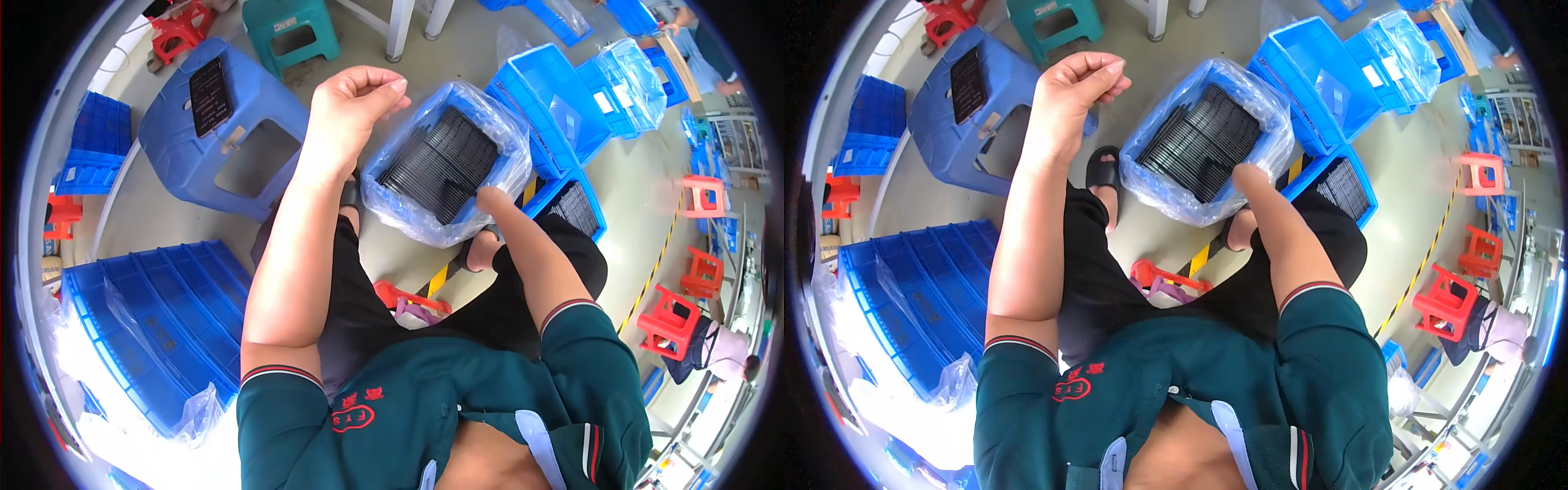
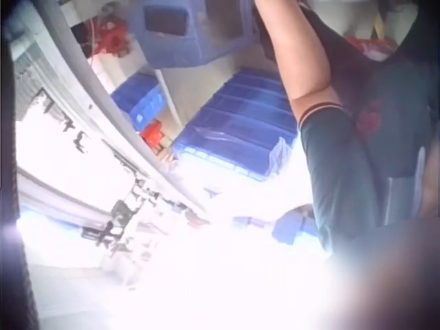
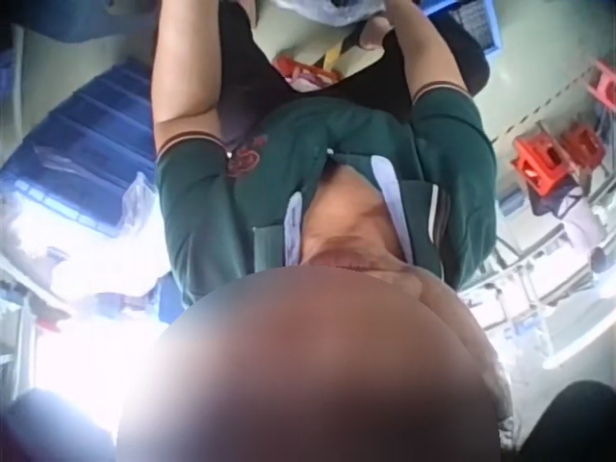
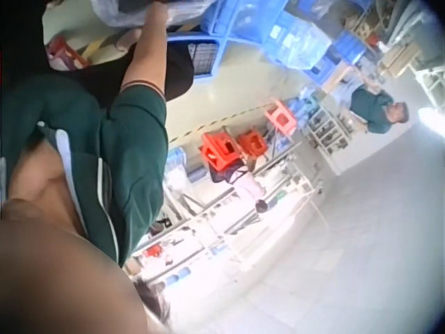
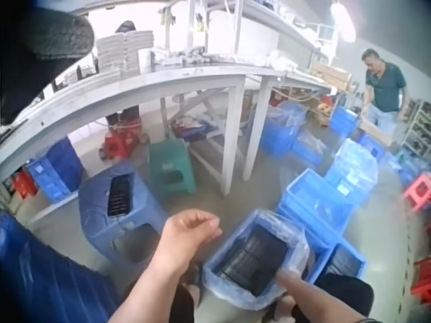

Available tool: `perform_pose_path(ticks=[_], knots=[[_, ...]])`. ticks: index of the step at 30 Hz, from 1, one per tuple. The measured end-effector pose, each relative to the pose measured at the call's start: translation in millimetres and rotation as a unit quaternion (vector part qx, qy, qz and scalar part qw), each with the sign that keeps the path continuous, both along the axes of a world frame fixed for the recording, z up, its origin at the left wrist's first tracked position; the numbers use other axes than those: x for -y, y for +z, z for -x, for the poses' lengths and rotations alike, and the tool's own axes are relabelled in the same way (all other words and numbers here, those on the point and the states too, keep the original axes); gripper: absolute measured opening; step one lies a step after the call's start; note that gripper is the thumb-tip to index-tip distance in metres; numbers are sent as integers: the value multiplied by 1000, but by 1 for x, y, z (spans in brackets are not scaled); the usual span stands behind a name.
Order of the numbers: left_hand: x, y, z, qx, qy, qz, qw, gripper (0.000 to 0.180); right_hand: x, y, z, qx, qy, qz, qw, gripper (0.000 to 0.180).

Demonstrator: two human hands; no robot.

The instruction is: Sorting and arranging black industrial rods from a bulk container into structured plastic crates.

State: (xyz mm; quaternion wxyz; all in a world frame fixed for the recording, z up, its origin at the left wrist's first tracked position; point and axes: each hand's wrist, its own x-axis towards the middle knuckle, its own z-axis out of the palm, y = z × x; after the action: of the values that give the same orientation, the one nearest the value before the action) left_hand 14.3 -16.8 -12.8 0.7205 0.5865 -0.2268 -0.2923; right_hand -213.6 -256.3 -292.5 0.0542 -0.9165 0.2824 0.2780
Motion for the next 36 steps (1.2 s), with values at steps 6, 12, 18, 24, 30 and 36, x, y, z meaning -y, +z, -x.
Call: perform_pose_path(ticks=[6, 12, 18, 24, 30, 36], knots=[[5, -3, -9, -30, 33, 22, 999, 17, -8, 67, -18, 34, -193, -220, 956, 55], [4, -9, -21, -40, 70, 42, 996, 15, -20, 204, -29, 345, -203, -360, 843, 42], [7, -13, -12, -48, 68, 51, 995, 13, -24, 293, -3, 510, -209, -435, 712, 35], [6, -9, -3, -58, 54, 48, 996, 10, -24, 283, -2, 527, -295, -407, 685, 29], [8, 0, 1, -65, 11, 65, 996, 9, -23, 286, 2, 539, -185, -262, 779, 29], [10, -2, 2, -83, -62, 107, 989, 11, -34, 284, 3, 534, -120, -232, 804, 27]])
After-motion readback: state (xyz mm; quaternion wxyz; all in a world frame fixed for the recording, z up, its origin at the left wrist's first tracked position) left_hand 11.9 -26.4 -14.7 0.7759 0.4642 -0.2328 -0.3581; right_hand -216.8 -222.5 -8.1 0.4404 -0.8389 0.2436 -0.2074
